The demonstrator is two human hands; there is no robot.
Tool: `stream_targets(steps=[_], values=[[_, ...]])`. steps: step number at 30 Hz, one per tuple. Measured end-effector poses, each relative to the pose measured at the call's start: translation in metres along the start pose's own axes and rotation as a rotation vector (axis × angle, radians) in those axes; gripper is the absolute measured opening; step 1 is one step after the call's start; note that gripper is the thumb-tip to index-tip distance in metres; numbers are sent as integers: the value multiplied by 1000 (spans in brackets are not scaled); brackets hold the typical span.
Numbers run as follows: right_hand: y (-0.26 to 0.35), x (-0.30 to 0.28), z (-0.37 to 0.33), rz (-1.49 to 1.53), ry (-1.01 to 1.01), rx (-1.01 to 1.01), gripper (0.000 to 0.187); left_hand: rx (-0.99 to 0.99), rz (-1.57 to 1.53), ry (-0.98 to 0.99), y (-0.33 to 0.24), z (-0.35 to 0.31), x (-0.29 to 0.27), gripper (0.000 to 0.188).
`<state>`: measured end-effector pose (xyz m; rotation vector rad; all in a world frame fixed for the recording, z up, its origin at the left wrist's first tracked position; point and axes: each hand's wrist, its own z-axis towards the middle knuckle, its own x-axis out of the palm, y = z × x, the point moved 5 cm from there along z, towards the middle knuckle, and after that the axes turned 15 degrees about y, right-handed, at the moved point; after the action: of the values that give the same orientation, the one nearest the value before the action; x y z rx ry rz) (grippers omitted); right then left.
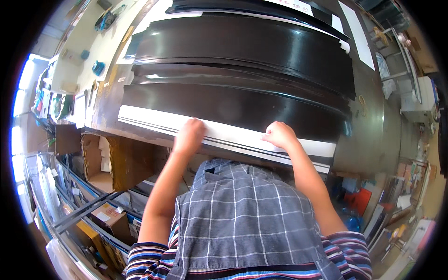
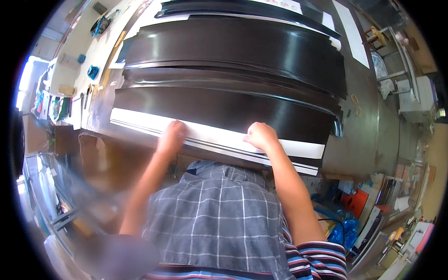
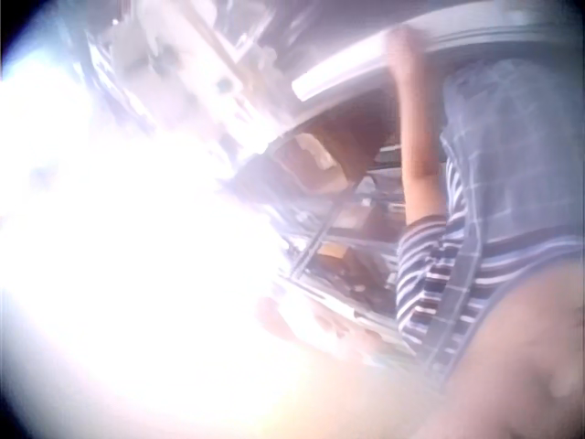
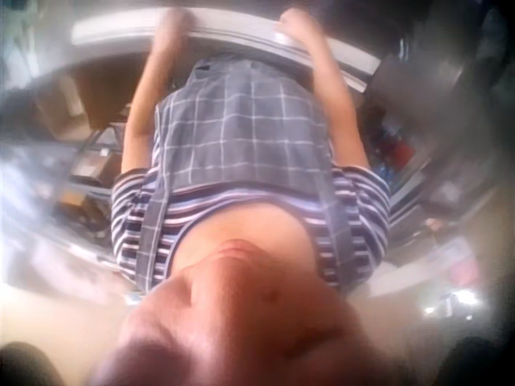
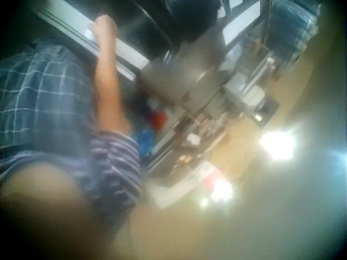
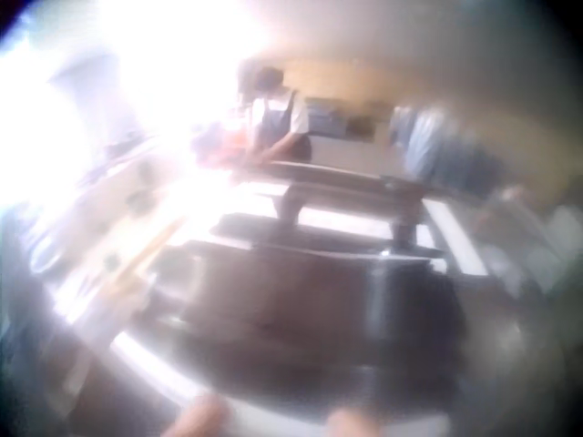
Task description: The person repeatedly picks up white rectangular panels and places them on a stack of dark curved panels on a workbench. The person also peels off blue protective film from the dark panels and discards it. The task continues with repeated stacking and film removal throughout the clip.
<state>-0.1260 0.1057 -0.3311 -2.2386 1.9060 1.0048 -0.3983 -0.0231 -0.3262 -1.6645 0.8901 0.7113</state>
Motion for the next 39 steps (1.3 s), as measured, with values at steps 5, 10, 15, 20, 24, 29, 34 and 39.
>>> stream_targets(steps=[5, 10, 15, 20, 24, 29, 34, 39], values=[[-19, -9, -2, 52, 23, -37, 33, 100, -27, 256, -100, 40, 47, 20], [-104, -17, -26, 25, 114, -158, 40, -41, 63, 316, -111, 52, 51, 33], [-241, -35, -78, 146, 121, 81, 31, -158, 114, 296, -120, 54, 55, 45], [-282, -31, -90, 214, 31, 144, 31, -180, 142, 308, -123, 61, 64, 47], [-271, -31, -90, 200, 17, 190, 33, -228, 177, 315, -123, 62, 64, 42], [-260, -31, -94, 186, 11, 166, 33, -109, 78, 264, -137, 69, 97, 20], [-254, -32, -97, 182, -29, 169, 31, 214, 12, 338, -230, 84, 138, 21], [-250, -28, -92, 143, -55, 173, 31, 182, 140, 372, -263, 93, 156, 35]])
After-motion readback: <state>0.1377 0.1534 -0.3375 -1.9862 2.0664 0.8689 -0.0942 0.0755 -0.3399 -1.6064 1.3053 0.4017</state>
